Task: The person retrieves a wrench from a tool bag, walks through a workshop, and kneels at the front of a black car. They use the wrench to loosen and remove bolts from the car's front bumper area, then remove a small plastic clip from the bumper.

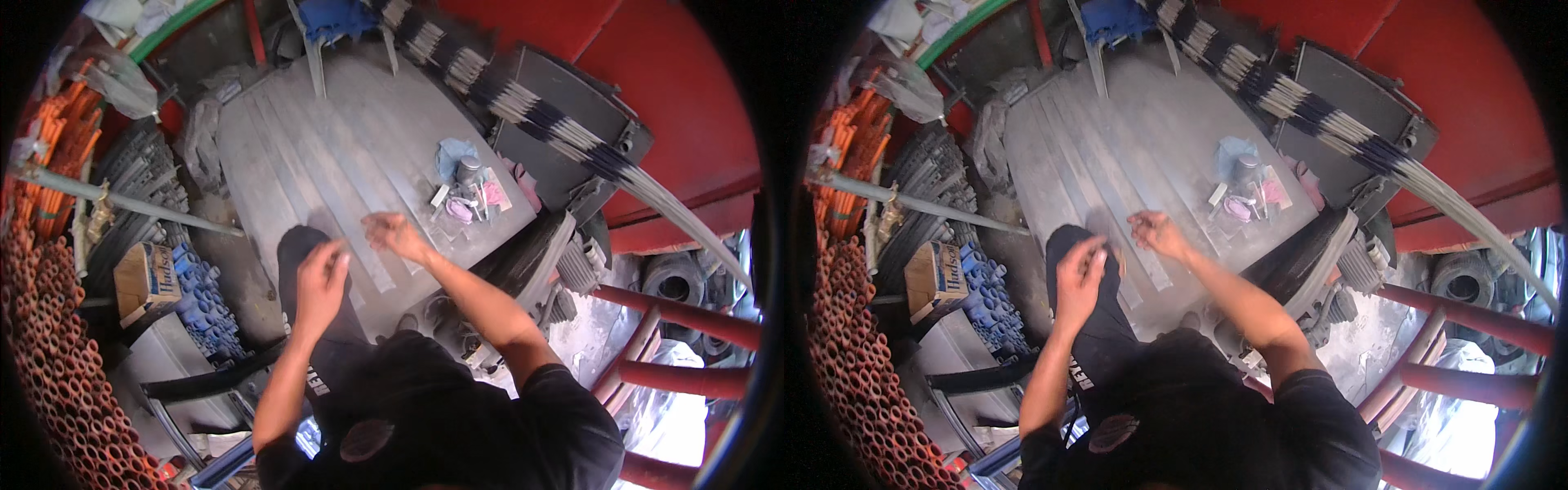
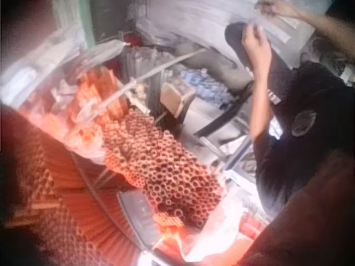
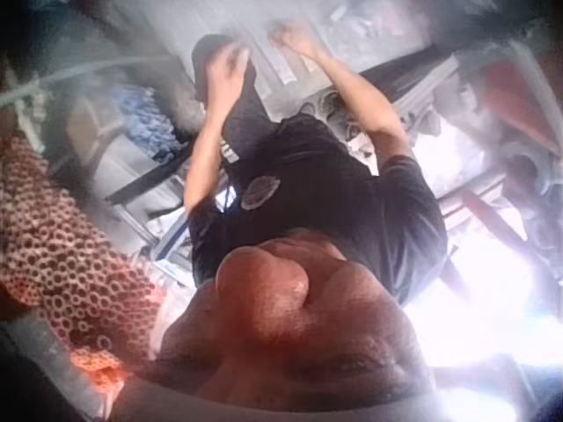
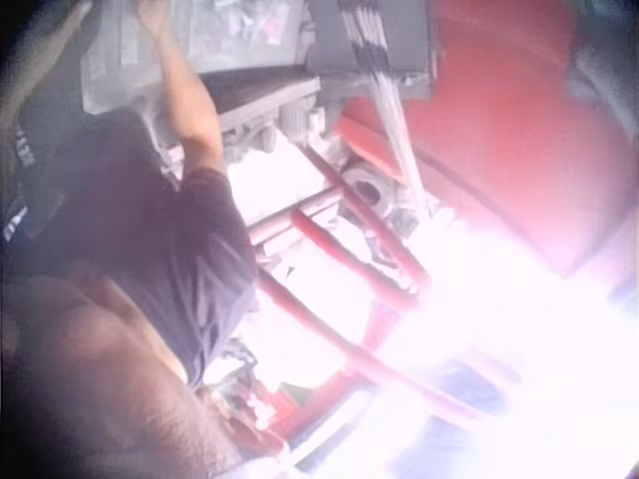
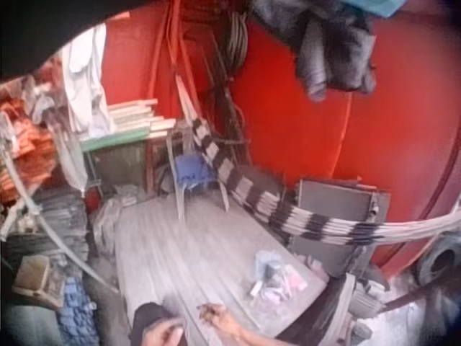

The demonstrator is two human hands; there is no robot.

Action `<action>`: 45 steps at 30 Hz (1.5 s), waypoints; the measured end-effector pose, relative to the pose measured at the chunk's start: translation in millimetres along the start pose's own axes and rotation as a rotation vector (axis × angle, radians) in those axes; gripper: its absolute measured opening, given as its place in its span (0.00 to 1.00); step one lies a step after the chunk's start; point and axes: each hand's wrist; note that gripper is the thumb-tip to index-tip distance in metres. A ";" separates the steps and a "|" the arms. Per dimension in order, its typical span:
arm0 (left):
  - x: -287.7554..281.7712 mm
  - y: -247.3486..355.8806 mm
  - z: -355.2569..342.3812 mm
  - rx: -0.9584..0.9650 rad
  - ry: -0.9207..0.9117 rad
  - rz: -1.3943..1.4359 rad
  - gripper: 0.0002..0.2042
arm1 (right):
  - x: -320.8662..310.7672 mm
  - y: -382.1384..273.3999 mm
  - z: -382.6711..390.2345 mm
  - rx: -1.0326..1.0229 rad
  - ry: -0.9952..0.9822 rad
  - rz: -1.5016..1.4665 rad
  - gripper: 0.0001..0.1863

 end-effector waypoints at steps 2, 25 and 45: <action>26.5 -24.1 -70.1 -0.158 -0.038 0.250 0.13 | -26.8 32.1 -73.2 -0.026 0.025 -0.119 0.29; 48.5 -249.2 -447.0 -0.720 -0.359 0.109 0.13 | -258.3 -143.5 -814.8 -0.075 0.863 0.450 0.11; 8.5 -245.3 -609.7 -0.511 -0.177 -0.003 0.34 | -261.8 -477.6 -754.0 -0.579 0.301 0.799 0.10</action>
Point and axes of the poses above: each hand's wrist, its own z-axis away from the middle knuckle, its own x-axis out of the palm, y = z × x, and after that the axes turned 1 degree about y, right-handed
